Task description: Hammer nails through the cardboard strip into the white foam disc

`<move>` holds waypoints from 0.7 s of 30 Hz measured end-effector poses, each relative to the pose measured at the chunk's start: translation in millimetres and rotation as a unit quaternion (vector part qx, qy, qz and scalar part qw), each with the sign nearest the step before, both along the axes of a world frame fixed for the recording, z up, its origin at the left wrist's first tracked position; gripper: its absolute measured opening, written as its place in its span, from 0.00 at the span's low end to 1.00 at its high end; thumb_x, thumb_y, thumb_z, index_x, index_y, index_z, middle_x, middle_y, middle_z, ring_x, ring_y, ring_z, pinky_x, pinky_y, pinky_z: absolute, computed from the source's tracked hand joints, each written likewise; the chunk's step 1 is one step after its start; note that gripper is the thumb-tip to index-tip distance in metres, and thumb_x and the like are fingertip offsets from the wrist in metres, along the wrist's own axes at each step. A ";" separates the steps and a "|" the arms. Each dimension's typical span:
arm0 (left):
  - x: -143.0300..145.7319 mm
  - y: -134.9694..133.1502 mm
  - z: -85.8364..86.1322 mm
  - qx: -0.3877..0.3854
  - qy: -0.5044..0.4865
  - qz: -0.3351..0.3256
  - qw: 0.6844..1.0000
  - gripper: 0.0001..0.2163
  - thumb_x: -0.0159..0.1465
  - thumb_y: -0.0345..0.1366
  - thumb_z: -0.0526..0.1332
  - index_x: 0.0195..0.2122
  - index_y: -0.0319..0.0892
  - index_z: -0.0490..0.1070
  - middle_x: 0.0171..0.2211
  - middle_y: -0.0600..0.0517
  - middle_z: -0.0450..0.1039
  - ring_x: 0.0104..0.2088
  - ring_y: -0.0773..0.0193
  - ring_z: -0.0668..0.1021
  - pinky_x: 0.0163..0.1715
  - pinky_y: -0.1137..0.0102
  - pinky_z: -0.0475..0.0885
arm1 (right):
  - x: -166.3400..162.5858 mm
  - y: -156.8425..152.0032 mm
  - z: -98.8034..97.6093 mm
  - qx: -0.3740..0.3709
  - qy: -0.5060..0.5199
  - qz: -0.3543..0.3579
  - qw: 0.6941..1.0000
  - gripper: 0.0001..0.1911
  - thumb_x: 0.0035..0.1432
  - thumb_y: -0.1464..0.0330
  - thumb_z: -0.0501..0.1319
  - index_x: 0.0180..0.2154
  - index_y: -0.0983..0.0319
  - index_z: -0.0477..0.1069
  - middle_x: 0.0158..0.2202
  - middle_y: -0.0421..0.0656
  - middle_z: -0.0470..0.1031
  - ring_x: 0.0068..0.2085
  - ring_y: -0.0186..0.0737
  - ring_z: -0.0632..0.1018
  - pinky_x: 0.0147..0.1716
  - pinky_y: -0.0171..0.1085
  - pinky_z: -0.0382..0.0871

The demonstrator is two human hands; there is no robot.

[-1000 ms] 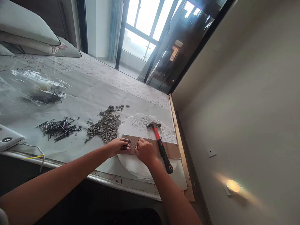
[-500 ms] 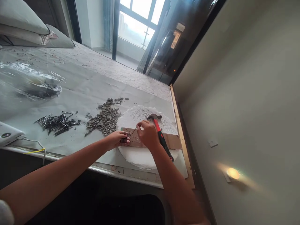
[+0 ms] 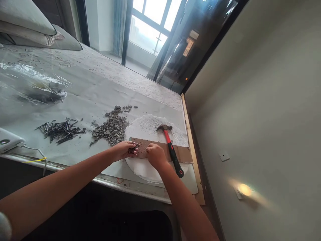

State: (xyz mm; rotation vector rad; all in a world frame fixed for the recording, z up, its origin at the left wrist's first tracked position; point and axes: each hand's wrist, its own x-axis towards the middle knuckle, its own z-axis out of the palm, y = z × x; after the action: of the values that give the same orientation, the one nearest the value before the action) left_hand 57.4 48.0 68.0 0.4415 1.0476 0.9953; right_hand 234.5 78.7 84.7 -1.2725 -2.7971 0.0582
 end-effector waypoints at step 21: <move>-0.6 -2.7 3.4 -0.009 0.014 -0.001 1.000 0.02 0.60 0.25 0.56 0.32 0.37 0.63 0.21 0.51 0.70 0.19 0.70 0.72 0.28 0.69 0.74 | -4.3 -1.1 2.6 0.008 -0.118 0.030 0.993 0.10 0.56 0.72 0.53 0.32 0.64 0.73 0.36 0.46 0.74 0.35 0.38 0.75 0.32 0.33 0.61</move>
State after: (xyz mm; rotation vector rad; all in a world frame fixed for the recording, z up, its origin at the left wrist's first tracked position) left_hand 56.8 45.3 71.4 0.4421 1.0801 0.9800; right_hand 230.2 77.5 87.2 -1.2693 -3.0265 -0.1186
